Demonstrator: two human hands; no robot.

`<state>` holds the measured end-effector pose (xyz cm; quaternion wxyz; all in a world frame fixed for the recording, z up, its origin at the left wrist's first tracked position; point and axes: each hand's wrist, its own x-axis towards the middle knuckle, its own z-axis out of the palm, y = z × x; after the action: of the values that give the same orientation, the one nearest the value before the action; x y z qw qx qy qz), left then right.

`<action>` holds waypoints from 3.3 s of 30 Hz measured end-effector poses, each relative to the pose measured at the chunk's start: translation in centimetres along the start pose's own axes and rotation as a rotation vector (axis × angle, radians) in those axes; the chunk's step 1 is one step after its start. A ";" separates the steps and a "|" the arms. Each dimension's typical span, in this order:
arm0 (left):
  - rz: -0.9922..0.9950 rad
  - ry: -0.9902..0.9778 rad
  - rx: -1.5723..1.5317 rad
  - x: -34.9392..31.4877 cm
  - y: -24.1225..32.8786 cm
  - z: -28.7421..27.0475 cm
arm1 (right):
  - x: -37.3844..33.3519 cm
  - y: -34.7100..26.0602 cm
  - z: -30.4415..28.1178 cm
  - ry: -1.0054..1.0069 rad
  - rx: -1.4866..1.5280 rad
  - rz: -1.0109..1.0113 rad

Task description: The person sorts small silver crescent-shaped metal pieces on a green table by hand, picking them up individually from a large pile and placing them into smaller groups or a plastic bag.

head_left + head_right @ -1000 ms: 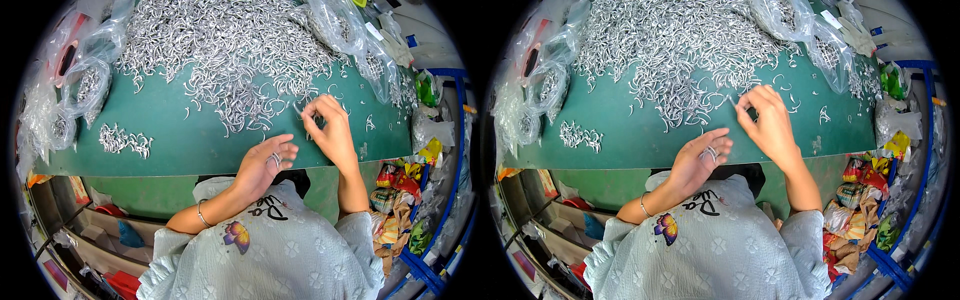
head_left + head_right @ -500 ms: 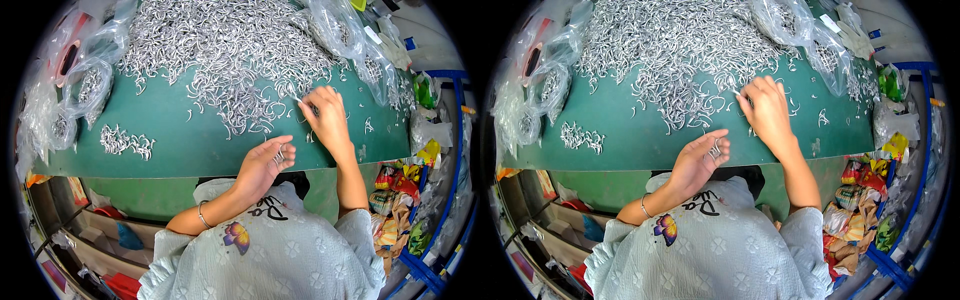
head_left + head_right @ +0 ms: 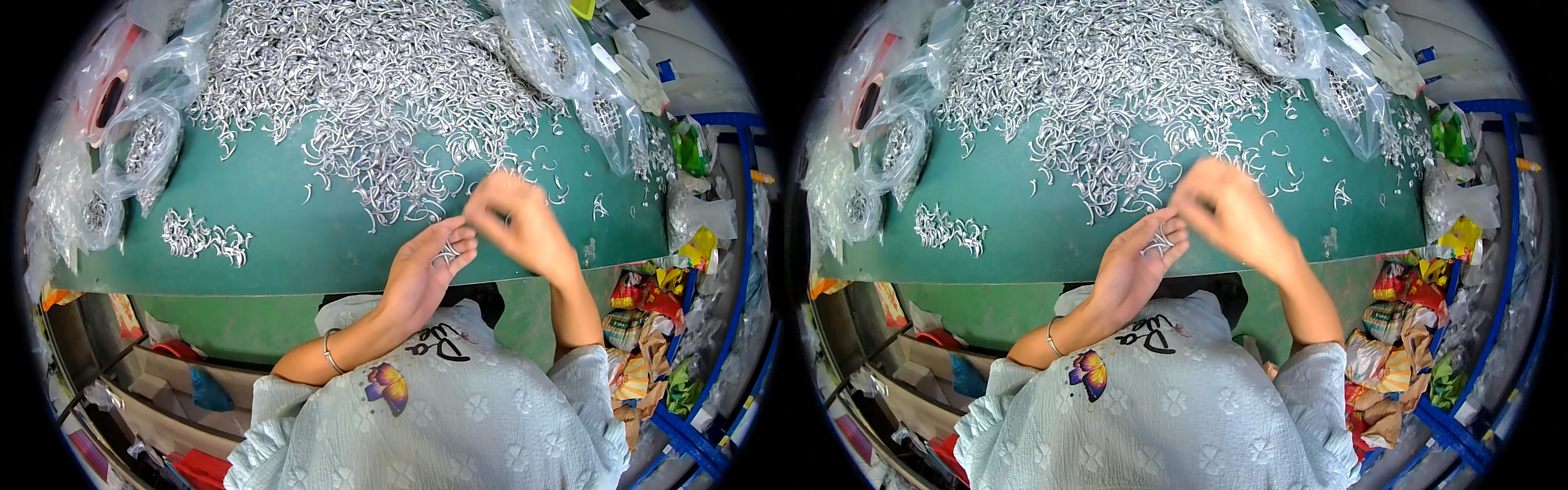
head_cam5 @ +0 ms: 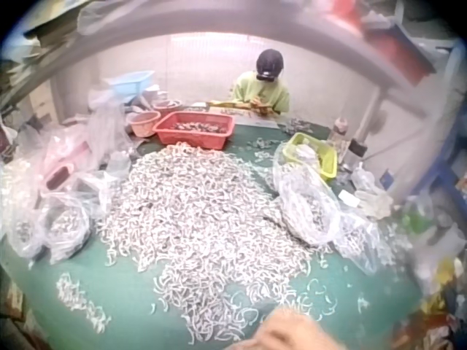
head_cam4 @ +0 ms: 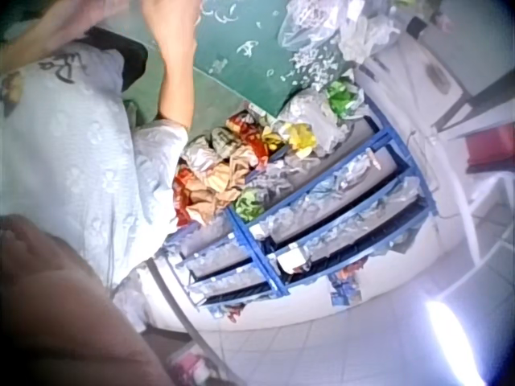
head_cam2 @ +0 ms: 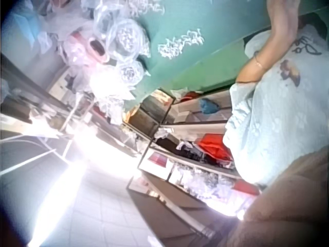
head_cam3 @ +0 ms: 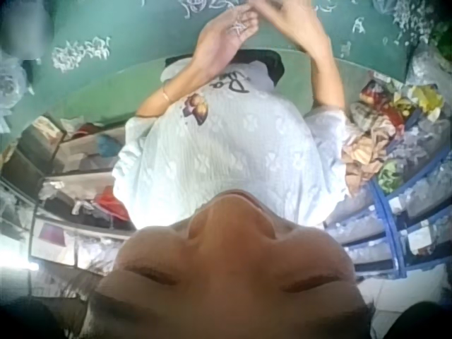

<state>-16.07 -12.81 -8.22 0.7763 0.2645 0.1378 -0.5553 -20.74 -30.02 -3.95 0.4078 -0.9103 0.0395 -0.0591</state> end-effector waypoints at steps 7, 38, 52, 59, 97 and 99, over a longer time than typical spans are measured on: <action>-0.141 -0.365 -0.194 0.4 0.1 -1.7 | 2.2 3.5 0.1 0.230 -0.676 0.030; -0.263 -0.212 0.054 0.4 -1.1 -1.0 | 2.4 4.3 -2.1 0.352 -0.200 0.094; -0.021 -0.064 0.154 -0.1 0.3 1.1 | 1.6 1.8 -0.4 0.028 -0.025 0.047; -0.158 -0.093 0.053 -0.1 0.3 0.5 | 4.8 3.8 2.1 0.161 -0.507 -0.067; -0.048 -0.087 -0.078 -0.3 0.9 0.3 | 5.8 3.9 0.1 0.244 -0.091 0.108; -0.048 -0.097 -0.078 -0.4 1.0 0.3 | 5.0 2.5 -0.9 0.213 -0.005 0.262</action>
<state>-15.28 -12.43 -7.53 0.7782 0.2031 0.1280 -0.5803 -15.99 -32.96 -4.83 0.4031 -0.8870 0.2009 -0.1015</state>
